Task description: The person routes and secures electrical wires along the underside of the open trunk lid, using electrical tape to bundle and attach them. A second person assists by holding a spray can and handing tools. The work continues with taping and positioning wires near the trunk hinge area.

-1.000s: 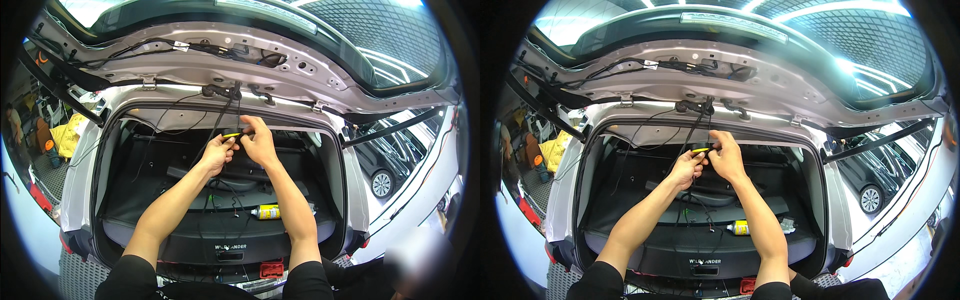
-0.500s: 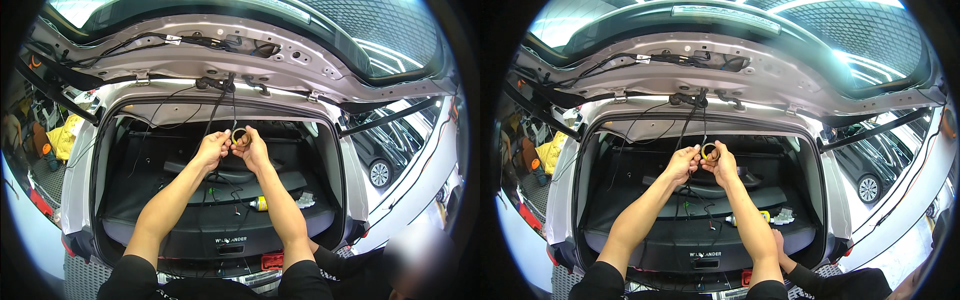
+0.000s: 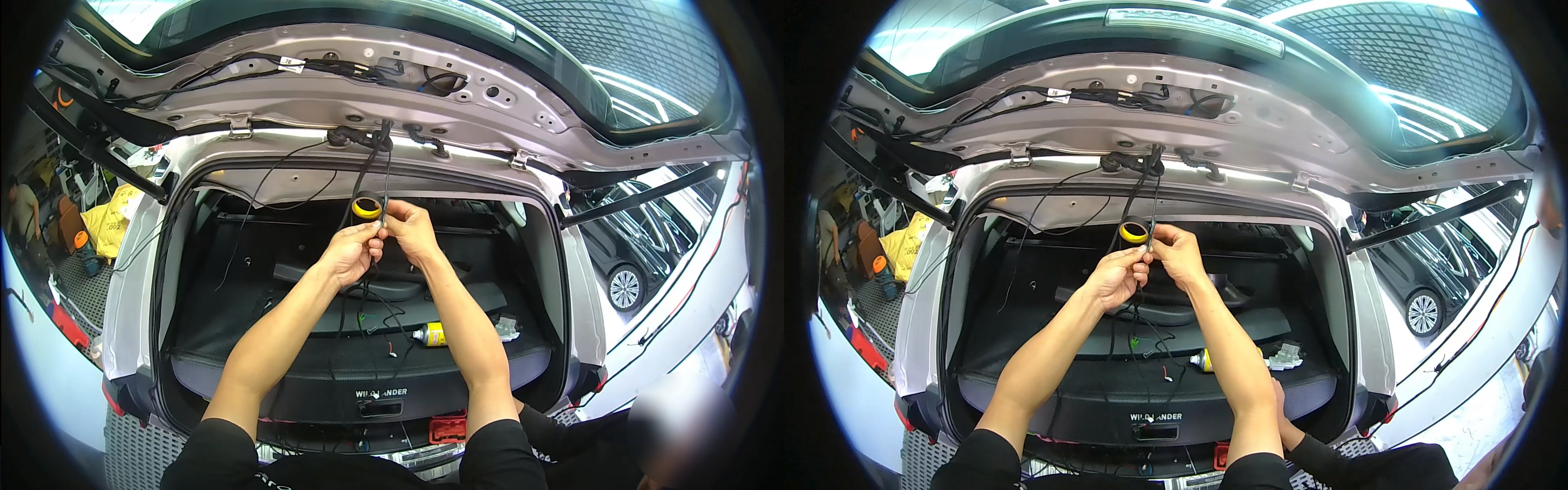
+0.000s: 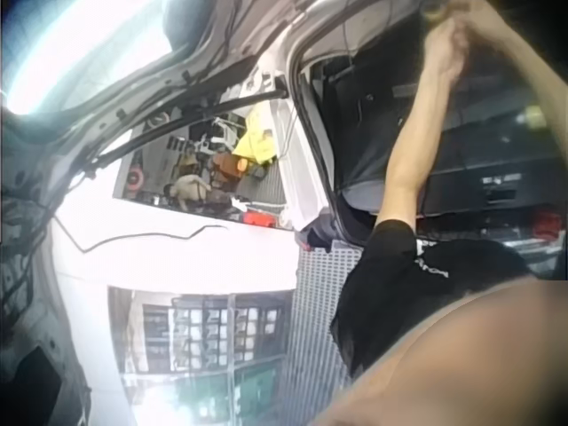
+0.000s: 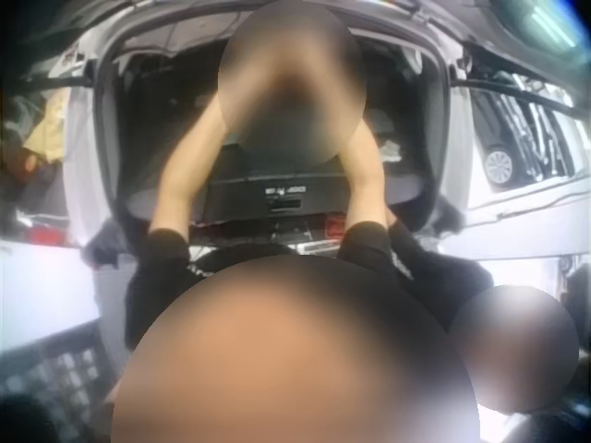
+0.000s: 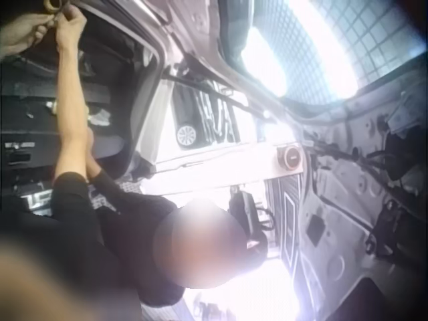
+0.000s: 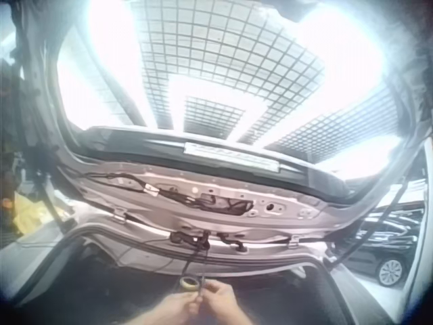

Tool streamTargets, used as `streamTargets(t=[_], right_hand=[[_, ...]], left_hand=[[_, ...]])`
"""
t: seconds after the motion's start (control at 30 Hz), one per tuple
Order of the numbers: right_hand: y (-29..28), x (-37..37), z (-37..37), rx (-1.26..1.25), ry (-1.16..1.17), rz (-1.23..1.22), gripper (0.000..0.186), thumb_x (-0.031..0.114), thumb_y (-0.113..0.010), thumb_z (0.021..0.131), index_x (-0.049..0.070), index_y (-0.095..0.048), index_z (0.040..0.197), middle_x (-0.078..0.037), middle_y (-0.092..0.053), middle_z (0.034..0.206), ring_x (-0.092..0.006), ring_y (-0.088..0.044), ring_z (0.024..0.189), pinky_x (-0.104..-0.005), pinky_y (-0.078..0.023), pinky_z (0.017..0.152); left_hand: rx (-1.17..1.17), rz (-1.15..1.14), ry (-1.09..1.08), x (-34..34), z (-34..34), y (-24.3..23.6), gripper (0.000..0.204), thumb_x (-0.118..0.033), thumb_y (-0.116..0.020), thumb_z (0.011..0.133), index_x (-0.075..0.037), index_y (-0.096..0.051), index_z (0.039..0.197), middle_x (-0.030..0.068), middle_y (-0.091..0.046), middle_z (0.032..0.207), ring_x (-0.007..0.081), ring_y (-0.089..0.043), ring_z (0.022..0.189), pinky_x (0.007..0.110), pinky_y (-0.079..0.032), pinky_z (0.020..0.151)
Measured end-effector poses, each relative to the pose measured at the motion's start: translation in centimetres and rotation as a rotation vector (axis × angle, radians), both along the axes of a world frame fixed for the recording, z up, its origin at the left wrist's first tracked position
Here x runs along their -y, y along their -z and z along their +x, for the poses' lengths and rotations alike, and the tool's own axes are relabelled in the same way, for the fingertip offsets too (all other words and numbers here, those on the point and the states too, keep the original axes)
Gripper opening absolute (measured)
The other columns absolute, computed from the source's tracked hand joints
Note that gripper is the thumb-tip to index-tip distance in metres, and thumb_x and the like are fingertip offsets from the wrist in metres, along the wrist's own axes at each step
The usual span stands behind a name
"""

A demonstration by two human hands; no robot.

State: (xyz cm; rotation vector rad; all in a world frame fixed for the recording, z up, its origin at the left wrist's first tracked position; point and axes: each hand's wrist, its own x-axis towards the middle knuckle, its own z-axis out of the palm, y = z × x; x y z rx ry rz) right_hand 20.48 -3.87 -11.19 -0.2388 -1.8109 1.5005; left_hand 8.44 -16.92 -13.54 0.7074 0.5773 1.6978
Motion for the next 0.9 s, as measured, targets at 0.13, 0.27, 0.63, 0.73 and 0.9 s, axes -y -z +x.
streamTargets(t=[0.13, 0.27, 0.63, 0.73, 0.9], right_hand=[[-2.0, 1.7, 0.6, 0.029, 0.075, 0.149, 0.044, -0.005, -0.060, 0.096, -0.008, -0.055, 0.139, -0.017, -0.077, 0.109, -0.0198, -0.072, 0.098, -0.0318, -0.057, 0.091], [-4.2, 3.7, 1.8, 0.118, 0.170, 0.339, 0.054, 0.001, -0.052, 0.098, 0.001, -0.046, 0.151, -0.017, -0.075, 0.114, -0.0191, -0.071, 0.096, -0.0331, -0.055, 0.092], [-0.2, 6.2, 2.9, 0.031, 0.463, 0.400, 0.048, 0.043, -0.072, 0.103, -0.004, -0.075, 0.097, -0.015, -0.066, 0.113, -0.0222, -0.063, 0.108, -0.0341, -0.053, 0.090], [1.7, 3.4, 3.5, 0.027, 0.211, -0.198, 0.044, 0.046, -0.067, 0.106, 0.007, -0.070, 0.087, -0.005, -0.065, 0.103, -0.0147, -0.063, 0.094, -0.0353, -0.054, 0.090], [2.0, 1.7, 4.3, -0.097, -0.157, -0.554, 0.025, 0.030, -0.064, 0.106, 0.007, -0.069, 0.113, -0.007, -0.070, 0.111, -0.0251, -0.067, 0.116, -0.0592, -0.051, 0.109]], left_hand=[[-0.090, -0.001, -0.083, 0.3, -0.2, -0.4, 0.020, -0.013, -0.062, 0.110, -0.005, -0.061, 0.128, 0.0012, -0.064, 0.093, 0.0054, -0.052, 0.070, 0.021, -0.044, 0.061], [-0.353, -0.033, -0.284, -0.3, 1.1, -1.0, 0.028, -0.012, -0.060, 0.110, -0.005, -0.058, 0.137, -0.0001, -0.064, 0.086, 0.0043, -0.050, 0.067, 0.021, -0.042, 0.059], [-0.656, 0.082, -0.614, -2.1, 1.0, 0.9, 0.016, -0.015, -0.059, 0.112, -0.004, -0.068, 0.118, -0.0049, -0.061, 0.078, 0.0018, -0.046, 0.062, 0.020, -0.036, 0.054], [-0.500, 0.024, -0.442, -1.8, 1.3, 0.6, 0.017, -0.017, -0.060, 0.111, -0.002, -0.067, 0.118, -0.0021, -0.062, 0.082, 0.0021, -0.044, 0.061, 0.019, -0.035, 0.053], [-0.357, -0.036, -0.205, -0.9, -0.4, -0.2, 0.016, -0.017, -0.060, 0.111, -0.002, -0.065, 0.114, -0.0002, -0.061, 0.083, 0.0025, -0.043, 0.062, 0.019, -0.035, 0.052]])
